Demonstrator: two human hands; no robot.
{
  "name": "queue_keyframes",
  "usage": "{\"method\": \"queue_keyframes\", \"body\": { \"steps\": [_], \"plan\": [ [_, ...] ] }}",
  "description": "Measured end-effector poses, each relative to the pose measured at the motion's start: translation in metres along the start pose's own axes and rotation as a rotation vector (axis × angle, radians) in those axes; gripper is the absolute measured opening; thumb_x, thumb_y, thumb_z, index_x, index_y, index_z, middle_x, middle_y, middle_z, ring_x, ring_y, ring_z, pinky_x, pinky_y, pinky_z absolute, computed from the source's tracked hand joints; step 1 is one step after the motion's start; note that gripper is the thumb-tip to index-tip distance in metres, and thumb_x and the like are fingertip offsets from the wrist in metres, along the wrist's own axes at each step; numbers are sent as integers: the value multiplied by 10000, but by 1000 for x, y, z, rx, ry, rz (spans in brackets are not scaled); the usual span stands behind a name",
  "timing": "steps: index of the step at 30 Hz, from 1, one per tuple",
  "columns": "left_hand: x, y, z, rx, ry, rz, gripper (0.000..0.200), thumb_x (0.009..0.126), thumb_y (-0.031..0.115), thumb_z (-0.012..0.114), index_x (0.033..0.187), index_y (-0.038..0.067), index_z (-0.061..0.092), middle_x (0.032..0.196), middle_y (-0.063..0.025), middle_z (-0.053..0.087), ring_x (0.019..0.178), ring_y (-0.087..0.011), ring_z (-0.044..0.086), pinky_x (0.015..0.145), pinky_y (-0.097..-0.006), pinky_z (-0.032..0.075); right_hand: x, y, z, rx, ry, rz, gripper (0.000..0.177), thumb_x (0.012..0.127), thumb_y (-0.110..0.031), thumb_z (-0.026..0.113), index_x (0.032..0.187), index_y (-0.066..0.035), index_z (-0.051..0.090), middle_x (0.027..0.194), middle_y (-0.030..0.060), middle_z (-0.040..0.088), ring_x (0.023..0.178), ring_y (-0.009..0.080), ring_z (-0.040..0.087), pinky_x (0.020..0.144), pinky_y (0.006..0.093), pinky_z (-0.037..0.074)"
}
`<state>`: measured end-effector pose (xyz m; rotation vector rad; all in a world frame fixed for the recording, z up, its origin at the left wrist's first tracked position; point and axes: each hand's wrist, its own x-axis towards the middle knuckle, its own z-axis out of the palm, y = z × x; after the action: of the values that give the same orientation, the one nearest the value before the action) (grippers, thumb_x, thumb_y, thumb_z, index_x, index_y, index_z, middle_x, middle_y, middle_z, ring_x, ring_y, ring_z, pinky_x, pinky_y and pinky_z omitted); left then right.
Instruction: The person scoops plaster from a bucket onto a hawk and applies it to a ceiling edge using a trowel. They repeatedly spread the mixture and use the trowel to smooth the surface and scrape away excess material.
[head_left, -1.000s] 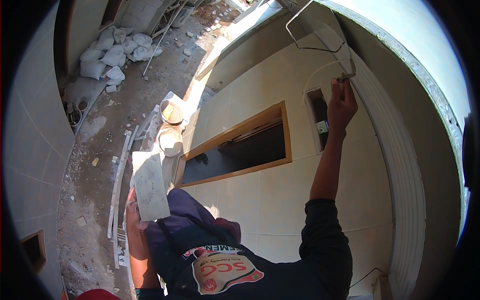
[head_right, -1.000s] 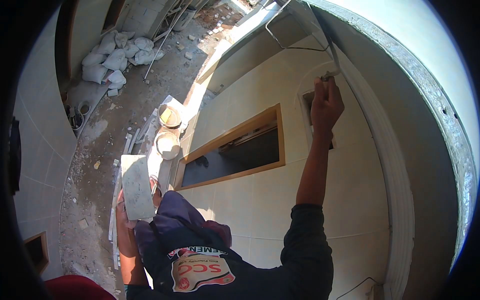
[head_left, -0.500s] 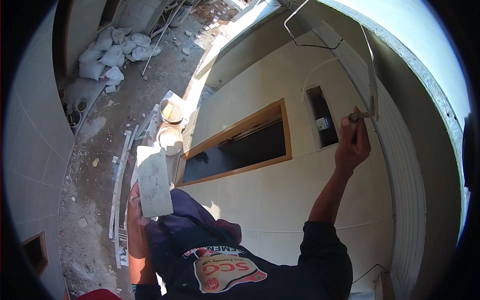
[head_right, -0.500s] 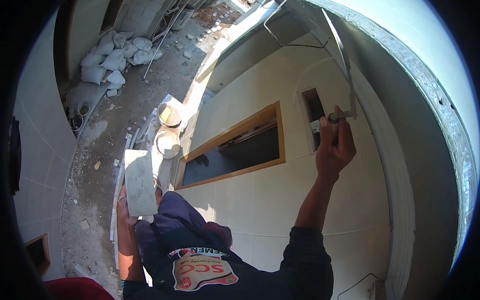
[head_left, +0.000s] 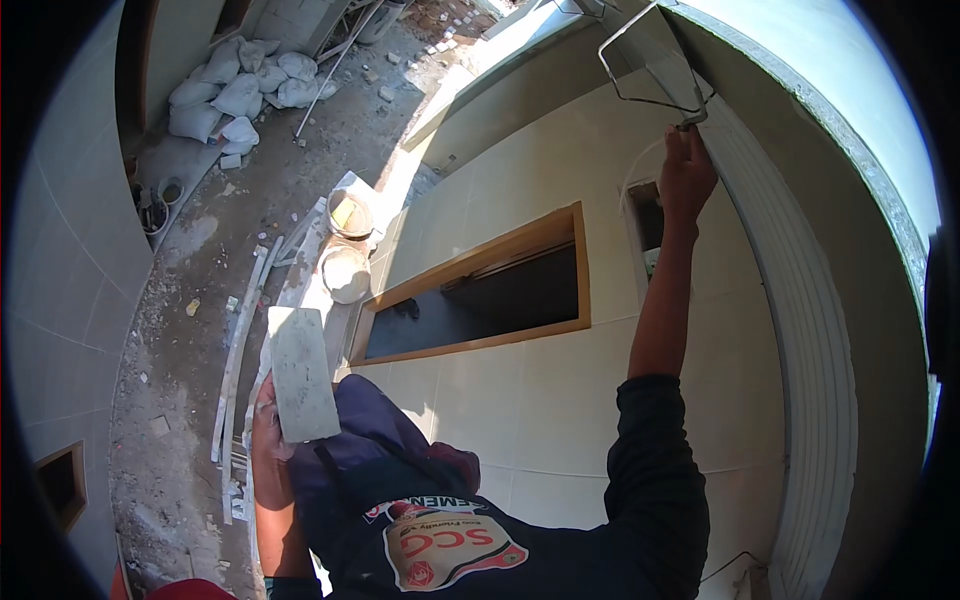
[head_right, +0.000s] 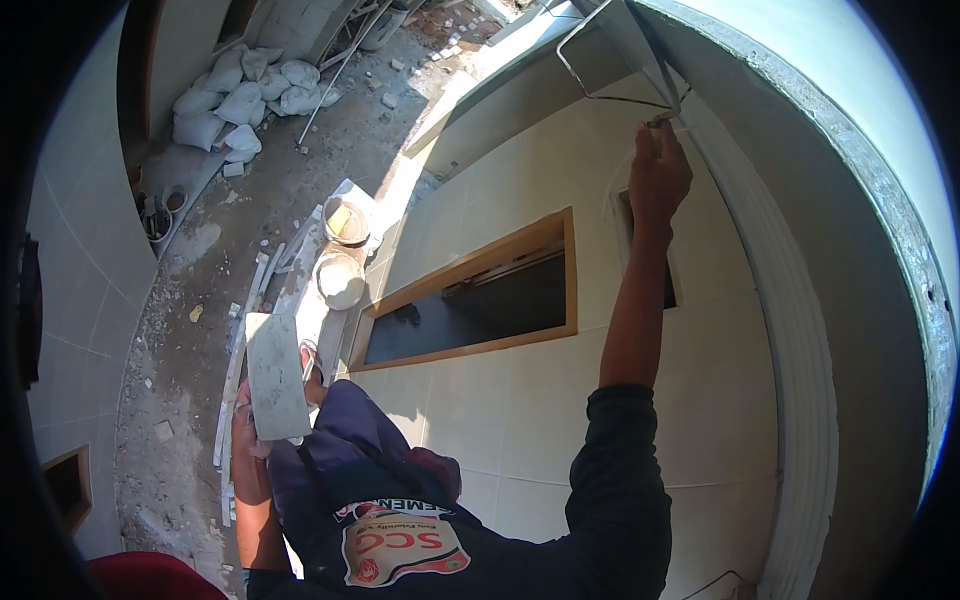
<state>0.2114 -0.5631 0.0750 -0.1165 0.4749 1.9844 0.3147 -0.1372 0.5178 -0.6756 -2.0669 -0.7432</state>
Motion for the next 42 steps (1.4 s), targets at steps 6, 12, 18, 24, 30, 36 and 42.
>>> {"method": "queue_keyframes", "body": {
  "steps": [6,12,18,24,30,36,42],
  "plan": [
    [3,-9,-19,51,61,45,430,895,182,499,1303,46,483,1165,-100,622,985,-216,657,820,-369,567,-33,2,-48,137,-21,88,401,899,-273,648,1172,19,627,811,87,632,707,164,573,653,299,474],
    [8,2,-4,9,34,5,578,814,21,394,1392,13,383,1263,-130,567,1065,-234,628,884,-364,544,-69,-24,-110,215,96,18,386,906,-225,655,1198,26,621,717,17,579,586,78,484,538,238,409],
    [11,5,8,32,-65,4,598,804,72,479,1393,33,380,1228,-129,585,1033,-241,642,869,-369,556,-103,-56,-181,198,115,24,382,919,-197,631,1153,103,603,722,45,582,594,95,493,538,247,421],
    [22,0,92,-56,-328,13,872,627,28,543,1448,18,251,1351,-112,475,1243,-244,501,1063,-393,414,-142,-67,-215,305,177,85,359,922,-160,613,1119,137,579,755,89,588,621,129,500,543,267,430],
    [50,-5,224,-77,-542,63,694,713,-7,568,1366,18,334,1251,-106,520,1201,-237,519,1041,-383,430,-170,-58,-228,305,20,97,324,917,-123,599,1114,134,578,764,80,584,624,120,499,539,265,432],
    [98,15,371,-211,-828,155,516,757,-174,508,1259,-58,470,1201,-115,558,1060,-199,574,956,-311,471,-220,-48,-226,276,-84,383,280,900,-109,615,1119,66,622,679,11,560,563,62,462,541,220,418],
    [172,10,485,-157,-747,334,491,750,-148,525,1229,-44,522,1164,-116,597,1005,-179,590,911,-307,497,-269,-40,-227,286,-161,688,295,896,-126,632,1131,51,628,630,-12,526,543,46,454,523,212,402]
  ]
}}
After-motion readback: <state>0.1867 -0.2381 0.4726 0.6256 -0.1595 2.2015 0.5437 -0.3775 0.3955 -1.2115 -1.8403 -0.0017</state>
